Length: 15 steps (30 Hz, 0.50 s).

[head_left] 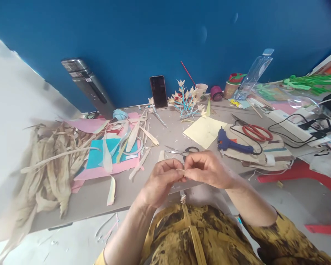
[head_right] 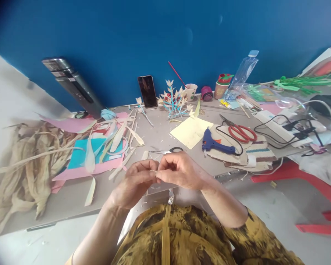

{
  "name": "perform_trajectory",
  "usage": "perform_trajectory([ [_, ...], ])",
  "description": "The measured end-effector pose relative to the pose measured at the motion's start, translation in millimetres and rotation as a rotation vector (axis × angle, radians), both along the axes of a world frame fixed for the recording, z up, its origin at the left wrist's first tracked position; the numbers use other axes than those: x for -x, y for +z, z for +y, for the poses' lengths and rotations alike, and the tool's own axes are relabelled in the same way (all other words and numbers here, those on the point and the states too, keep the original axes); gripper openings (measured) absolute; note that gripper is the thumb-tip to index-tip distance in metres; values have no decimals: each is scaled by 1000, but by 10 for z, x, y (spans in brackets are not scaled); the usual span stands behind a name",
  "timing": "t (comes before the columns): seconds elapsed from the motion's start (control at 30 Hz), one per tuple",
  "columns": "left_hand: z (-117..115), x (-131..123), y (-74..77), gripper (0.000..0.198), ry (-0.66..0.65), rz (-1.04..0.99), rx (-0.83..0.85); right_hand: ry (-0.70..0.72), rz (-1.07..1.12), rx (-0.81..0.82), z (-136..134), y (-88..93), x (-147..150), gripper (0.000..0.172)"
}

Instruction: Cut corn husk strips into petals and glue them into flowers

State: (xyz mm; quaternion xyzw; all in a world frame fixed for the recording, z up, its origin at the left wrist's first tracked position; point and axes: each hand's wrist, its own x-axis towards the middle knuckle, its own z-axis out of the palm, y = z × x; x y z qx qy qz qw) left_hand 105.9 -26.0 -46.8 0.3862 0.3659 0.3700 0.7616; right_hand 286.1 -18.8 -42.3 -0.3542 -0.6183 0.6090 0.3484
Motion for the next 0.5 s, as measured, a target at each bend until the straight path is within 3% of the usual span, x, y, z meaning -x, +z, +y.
perform_trajectory([
  [0.13, -4, 15, -1, 21, -73, -149, 63, 52, 107, 67, -9, -52, -35, 16],
  [0.27, 13, 102, -26, 30, 27, -277, 69, -17, 186, 72, -2, -149, -109, 23],
  [0.37, -25, 136, -108, 27, 137, -144, 16, -85, 162, 58, -12, -203, -117, 23],
  [0.5, -115, 120, -217, 42, 256, -37, -58, -152, 137, 0, -59, -249, -21, 24],
])
